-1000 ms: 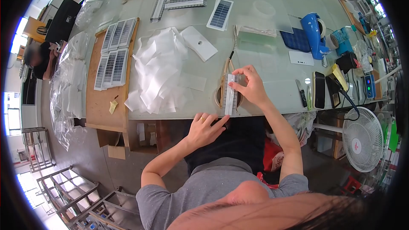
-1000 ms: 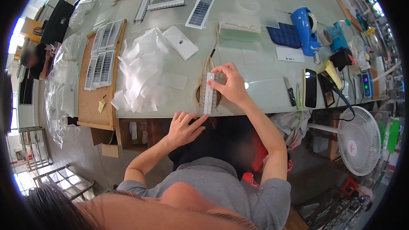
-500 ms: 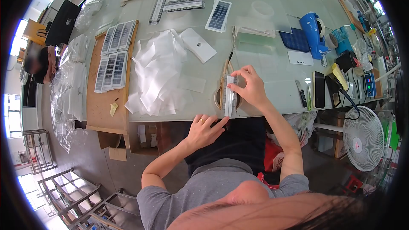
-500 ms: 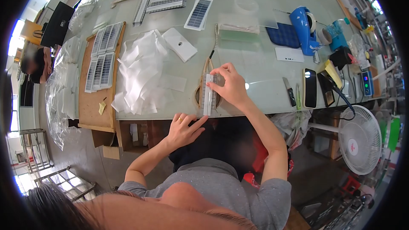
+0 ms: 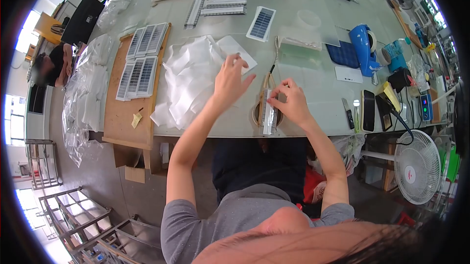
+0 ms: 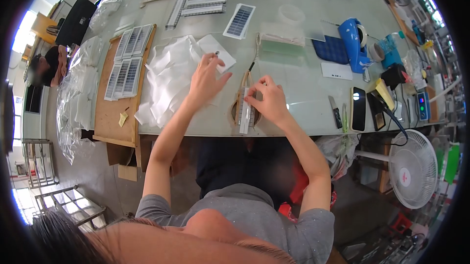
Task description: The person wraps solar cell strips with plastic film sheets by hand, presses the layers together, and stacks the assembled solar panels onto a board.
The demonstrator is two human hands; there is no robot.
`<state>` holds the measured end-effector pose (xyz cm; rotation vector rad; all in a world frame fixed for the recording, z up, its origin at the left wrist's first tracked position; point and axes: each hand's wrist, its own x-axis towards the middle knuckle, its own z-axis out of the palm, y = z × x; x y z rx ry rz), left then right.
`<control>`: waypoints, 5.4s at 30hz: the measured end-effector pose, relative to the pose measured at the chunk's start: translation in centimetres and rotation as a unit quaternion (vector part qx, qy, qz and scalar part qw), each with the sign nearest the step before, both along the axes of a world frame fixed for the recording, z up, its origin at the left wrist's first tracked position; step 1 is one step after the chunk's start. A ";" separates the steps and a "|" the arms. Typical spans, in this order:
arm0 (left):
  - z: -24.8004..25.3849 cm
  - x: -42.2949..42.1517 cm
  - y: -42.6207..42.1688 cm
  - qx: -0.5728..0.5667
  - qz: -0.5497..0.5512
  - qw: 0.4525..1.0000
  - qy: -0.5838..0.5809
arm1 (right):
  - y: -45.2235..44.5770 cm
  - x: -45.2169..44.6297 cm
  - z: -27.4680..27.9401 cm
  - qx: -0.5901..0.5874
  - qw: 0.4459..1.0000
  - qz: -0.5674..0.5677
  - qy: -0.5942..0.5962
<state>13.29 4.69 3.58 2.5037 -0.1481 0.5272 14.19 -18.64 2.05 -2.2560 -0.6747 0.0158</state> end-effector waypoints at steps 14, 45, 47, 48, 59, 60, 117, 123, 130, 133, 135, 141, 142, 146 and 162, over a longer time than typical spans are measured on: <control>-1.1 5.0 3.4 -0.512 0.096 0.828 0.207 | -0.2 0.2 0.8 -0.012 0.998 0.009 -0.054; -1.7 -11.4 -1.9 -0.148 -0.282 0.948 -0.010 | -1.4 -3.8 -0.1 0.102 0.991 -0.078 -0.025; -1.9 -11.5 -1.6 -0.146 -0.278 0.949 -0.006 | -1.1 -4.1 0.2 0.052 0.990 -0.091 -0.090; -1.9 -11.5 -1.5 -0.144 -0.277 0.950 -0.003 | -1.0 -4.2 0.1 0.048 0.990 -0.092 -0.093; -2.1 -11.4 -1.3 -0.112 -0.280 0.953 -0.022 | -1.0 -4.1 -0.8 0.027 0.989 -0.092 -0.112; -2.1 -11.4 -1.3 -0.110 -0.281 0.953 -0.023 | -0.9 -4.1 -0.9 0.029 0.989 -0.093 -0.113; 3.7 -6.6 -4.1 -0.655 -0.167 0.625 0.390 | -4.1 -4.9 5.4 0.220 0.972 -0.065 -0.046; 4.1 -7.0 -4.3 -0.720 -0.131 0.594 0.334 | -4.0 -10.1 3.7 0.177 0.983 -0.045 0.035; 3.1 -7.3 -4.7 -0.735 -0.149 0.570 0.335 | -4.1 -10.2 2.8 0.214 0.968 -0.073 0.111; 3.3 -7.5 -4.7 -0.732 -0.155 0.574 0.332 | -4.0 -10.2 2.7 0.245 0.956 -0.057 0.149; 3.4 -7.6 -4.8 -0.731 -0.158 0.576 0.331 | -4.0 -10.2 2.4 0.266 0.947 -0.047 0.175; 3.6 -7.9 -5.0 -0.721 -0.164 0.586 0.332 | -4.5 -10.6 1.8 0.277 0.936 -0.045 0.215; 3.5 -7.9 -5.0 -0.721 -0.169 0.586 0.330 | -4.5 -10.6 1.7 0.284 0.932 -0.045 0.222; 3.2 -8.0 -5.0 -0.722 -0.180 0.584 0.324 | -4.7 -10.8 1.3 0.304 0.921 -0.044 0.239; 4.5 -8.4 -4.5 -0.728 -0.188 0.563 0.343 | -4.6 -11.1 1.7 0.314 0.913 -0.036 0.258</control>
